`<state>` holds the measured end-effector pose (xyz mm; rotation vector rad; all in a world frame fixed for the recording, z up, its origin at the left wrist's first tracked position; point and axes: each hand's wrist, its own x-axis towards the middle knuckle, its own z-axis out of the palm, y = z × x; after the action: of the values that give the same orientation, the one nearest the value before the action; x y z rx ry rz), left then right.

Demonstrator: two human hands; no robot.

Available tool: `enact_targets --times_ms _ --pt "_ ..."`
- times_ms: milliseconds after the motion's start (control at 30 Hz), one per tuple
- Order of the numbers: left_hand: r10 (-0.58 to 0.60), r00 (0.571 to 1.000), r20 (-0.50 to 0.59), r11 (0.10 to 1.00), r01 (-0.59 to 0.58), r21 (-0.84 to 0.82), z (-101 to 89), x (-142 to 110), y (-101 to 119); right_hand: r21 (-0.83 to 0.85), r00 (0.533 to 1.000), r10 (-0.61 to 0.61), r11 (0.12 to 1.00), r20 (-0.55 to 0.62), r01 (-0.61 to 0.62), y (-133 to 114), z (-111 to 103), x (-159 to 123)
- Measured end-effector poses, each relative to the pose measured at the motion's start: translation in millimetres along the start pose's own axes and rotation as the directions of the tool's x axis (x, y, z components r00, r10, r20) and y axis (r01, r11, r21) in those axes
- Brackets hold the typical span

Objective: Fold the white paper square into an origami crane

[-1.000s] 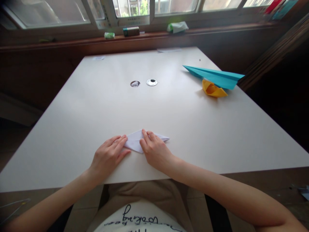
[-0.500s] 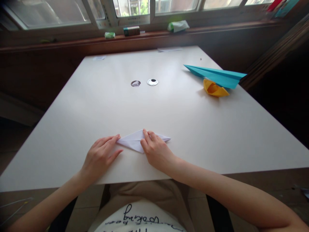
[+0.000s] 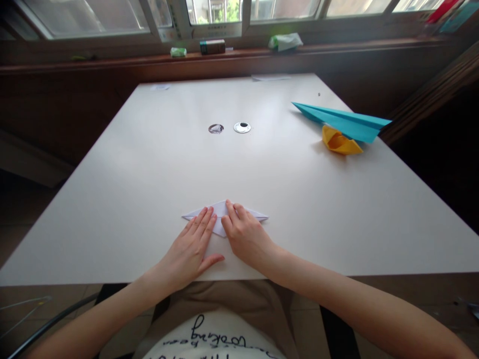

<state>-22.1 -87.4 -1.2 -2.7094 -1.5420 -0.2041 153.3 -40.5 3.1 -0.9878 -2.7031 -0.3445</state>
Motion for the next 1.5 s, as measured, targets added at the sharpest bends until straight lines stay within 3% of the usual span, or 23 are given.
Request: enact_targets --times_ms 267,633,733,900,1033,1167,1500 --pt "-0.094 0.996 -0.005 0.992 0.094 0.089 -7.7 -19.1 -12.9 0.018 0.999 0.014 1.0 0.035 -0.015 0.4 -1.9 0.0" --pt "-0.086 0.996 0.0 0.992 0.086 0.093 -19.9 -30.1 -33.5 -0.004 1.0 0.009 1.0 0.027 -0.009 0.5 -3.2 1.0" --pt "-0.073 0.997 -0.033 0.995 0.075 0.063 -24.4 -32.1 -37.6 -0.009 1.0 0.01 1.0 0.022 -0.01 -0.3 -3.8 0.7" --pt "-0.15 0.973 -0.177 0.989 0.149 -0.018 -28.8 -18.5 -37.4 0.0 1.0 0.017 1.0 0.023 -0.017 -1.1 -2.4 0.7" --pt "0.069 0.994 -0.086 0.994 -0.076 -0.073 -20.9 6.4 -24.8 0.111 0.998 -0.048 0.993 0.031 0.044 9.0 -1.1 2.5" --pt "0.098 0.994 -0.039 0.99 -0.101 -0.099 -7.8 21.1 -16.4 0.253 0.992 -0.118 0.962 0.036 0.105 19.6 1.3 2.3" --pt "0.072 0.997 -0.033 0.997 -0.073 -0.031 -7.0 21.7 -10.4 0.087 0.993 0.118 0.989 -0.02 -0.115 5.6 -5.5 -15.5"
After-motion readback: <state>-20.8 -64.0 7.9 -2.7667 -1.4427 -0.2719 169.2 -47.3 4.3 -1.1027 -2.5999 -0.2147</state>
